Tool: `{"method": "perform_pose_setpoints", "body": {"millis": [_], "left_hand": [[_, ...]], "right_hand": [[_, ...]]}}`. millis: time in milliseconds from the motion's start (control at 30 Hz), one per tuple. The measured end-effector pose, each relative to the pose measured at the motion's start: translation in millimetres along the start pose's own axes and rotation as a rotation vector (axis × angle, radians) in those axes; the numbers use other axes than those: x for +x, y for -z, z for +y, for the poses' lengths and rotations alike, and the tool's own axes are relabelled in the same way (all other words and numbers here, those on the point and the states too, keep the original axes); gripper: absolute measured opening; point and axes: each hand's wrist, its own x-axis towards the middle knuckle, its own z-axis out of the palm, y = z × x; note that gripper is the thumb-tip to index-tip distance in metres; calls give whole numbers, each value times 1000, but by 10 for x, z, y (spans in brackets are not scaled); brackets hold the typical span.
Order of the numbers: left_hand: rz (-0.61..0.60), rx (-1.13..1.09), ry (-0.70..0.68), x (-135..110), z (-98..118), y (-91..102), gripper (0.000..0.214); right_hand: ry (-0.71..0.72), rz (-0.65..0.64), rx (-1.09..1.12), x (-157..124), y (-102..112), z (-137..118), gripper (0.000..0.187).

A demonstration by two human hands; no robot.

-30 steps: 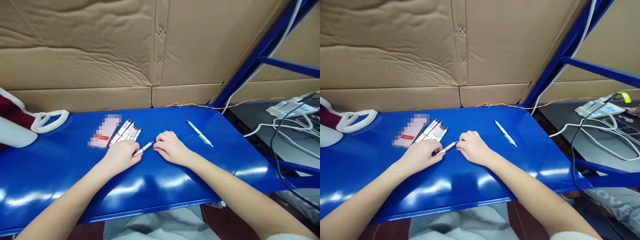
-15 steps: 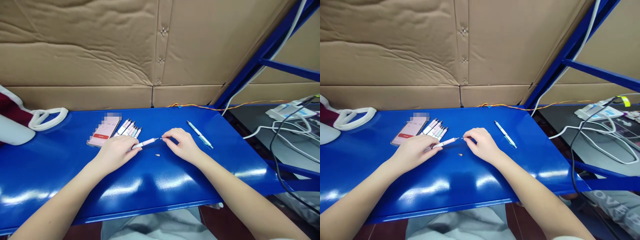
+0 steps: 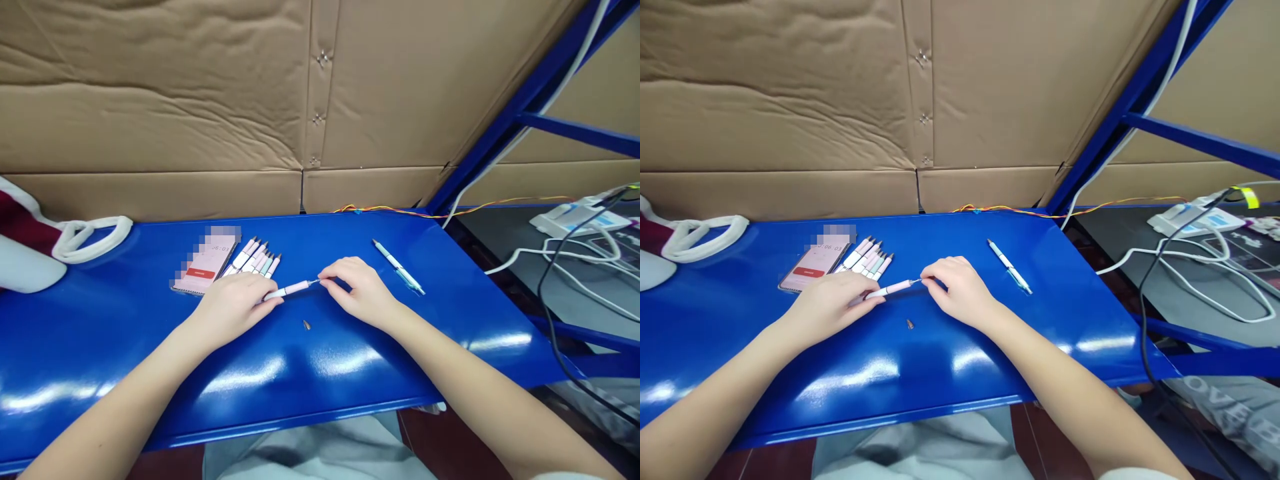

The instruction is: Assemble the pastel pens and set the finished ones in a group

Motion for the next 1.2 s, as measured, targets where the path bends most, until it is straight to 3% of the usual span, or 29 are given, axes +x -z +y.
{"method": "perform_pose_setpoints", "body": {"millis": [333, 433, 567, 700, 867, 967, 1100, 1200], "left_hand": [[1, 15, -45, 6, 49, -17, 27], [-4, 14, -43, 7, 48, -20, 27], [27, 13, -21, 10, -9, -15, 28], [67, 42, 20, 12, -93, -20, 28], [90, 47, 39, 11, -136, -40, 28], [75, 52, 50, 7, -145, -48, 30], [69, 43, 50, 7, -143, -41, 31], [67, 25, 39, 12, -124, -29, 30]], "right_hand": [[28, -41, 68, -3, -68, -60, 13], [-35, -18, 159, -14, -78, -75, 13], [-207, 4, 164, -11, -29, -70, 35], [-259, -185, 9, 6, -1, -109, 29], [-78, -437, 31, -4, -72, -227, 13], [-26, -510, 55, -20, -80, -232, 12], [-64, -436, 115, -20, -31, -125, 18], [-173, -263, 257, 0, -6, -5, 15]]}}
